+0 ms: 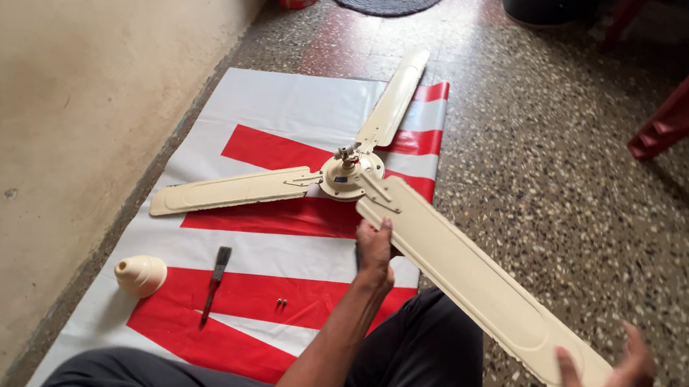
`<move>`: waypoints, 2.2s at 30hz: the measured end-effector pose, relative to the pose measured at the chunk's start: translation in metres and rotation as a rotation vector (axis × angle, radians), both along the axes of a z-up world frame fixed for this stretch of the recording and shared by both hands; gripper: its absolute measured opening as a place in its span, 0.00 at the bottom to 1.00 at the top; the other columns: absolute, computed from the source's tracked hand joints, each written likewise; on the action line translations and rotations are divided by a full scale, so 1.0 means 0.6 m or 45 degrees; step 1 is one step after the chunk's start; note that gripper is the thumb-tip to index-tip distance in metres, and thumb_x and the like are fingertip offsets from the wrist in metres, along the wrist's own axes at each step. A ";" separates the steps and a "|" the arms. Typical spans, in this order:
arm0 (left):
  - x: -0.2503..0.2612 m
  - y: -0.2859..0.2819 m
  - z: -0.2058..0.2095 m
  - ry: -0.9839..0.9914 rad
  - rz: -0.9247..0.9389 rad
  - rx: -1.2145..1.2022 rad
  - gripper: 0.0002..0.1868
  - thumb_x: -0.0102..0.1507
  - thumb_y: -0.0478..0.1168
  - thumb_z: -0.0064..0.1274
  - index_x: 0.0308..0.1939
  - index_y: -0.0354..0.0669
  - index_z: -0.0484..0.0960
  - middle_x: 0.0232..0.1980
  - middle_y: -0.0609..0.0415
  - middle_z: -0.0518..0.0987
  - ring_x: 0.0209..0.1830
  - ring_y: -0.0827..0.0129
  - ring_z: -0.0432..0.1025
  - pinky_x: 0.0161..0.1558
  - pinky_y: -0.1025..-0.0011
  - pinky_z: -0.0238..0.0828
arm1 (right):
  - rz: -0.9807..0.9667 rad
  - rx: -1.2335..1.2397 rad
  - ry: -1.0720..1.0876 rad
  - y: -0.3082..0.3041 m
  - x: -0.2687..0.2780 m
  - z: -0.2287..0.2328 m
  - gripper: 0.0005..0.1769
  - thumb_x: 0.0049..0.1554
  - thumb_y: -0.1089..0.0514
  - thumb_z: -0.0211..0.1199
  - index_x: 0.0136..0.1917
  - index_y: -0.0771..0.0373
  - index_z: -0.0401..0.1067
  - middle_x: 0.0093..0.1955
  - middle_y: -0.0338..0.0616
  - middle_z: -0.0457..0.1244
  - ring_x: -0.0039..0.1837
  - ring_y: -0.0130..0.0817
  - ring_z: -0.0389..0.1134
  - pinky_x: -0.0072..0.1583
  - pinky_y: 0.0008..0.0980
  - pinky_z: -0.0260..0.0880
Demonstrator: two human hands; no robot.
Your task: The person assembles a ceiling fan by attaching three blades to the central motor housing. They use a screwdriver to tighten screws securing each blade to the hub while sitting on the floor.
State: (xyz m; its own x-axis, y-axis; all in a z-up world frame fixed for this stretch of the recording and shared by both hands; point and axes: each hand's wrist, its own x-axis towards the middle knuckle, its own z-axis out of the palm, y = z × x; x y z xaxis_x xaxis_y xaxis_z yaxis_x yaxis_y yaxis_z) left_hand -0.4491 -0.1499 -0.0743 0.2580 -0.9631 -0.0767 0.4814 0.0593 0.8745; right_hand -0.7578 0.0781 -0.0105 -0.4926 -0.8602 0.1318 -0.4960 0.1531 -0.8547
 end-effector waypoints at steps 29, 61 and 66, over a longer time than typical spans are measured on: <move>0.354 -0.215 0.049 -2.408 -0.266 -0.208 0.37 0.62 0.62 0.56 0.64 0.42 0.67 0.67 0.36 0.68 0.69 0.44 0.61 0.66 0.45 0.60 | 0.832 0.186 1.043 -0.404 0.202 -0.056 0.53 0.40 0.37 0.75 0.75 0.18 0.54 0.76 0.53 0.49 0.69 0.51 0.54 0.60 0.54 0.63; 0.380 -0.233 0.103 -2.913 -0.313 -0.154 0.43 0.38 0.66 0.72 0.53 0.62 0.75 0.58 0.38 0.60 0.60 0.46 0.52 0.51 0.44 0.57 | 0.515 -0.123 0.846 -0.336 0.269 -0.040 0.51 0.43 0.47 0.77 0.79 0.27 0.67 0.81 0.52 0.53 0.80 0.55 0.51 0.75 0.58 0.48; 0.353 -0.187 0.090 -2.932 -0.233 -0.026 0.40 0.40 0.65 0.70 0.52 0.61 0.76 0.54 0.44 0.60 0.58 0.51 0.53 0.49 0.51 0.57 | 0.511 -0.145 0.853 -0.332 0.261 -0.053 0.47 0.46 0.47 0.76 0.78 0.28 0.67 0.79 0.52 0.53 0.78 0.53 0.51 0.77 0.57 0.48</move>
State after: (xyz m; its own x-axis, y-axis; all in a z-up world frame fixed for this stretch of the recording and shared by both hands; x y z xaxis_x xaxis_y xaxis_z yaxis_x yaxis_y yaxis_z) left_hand -0.2372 -0.2621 -0.0205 -0.1882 -0.9747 0.1203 -0.9630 0.1591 -0.2173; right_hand -0.6013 -0.1213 -0.0423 0.0679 -0.9187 0.3891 -0.9096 -0.2172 -0.3542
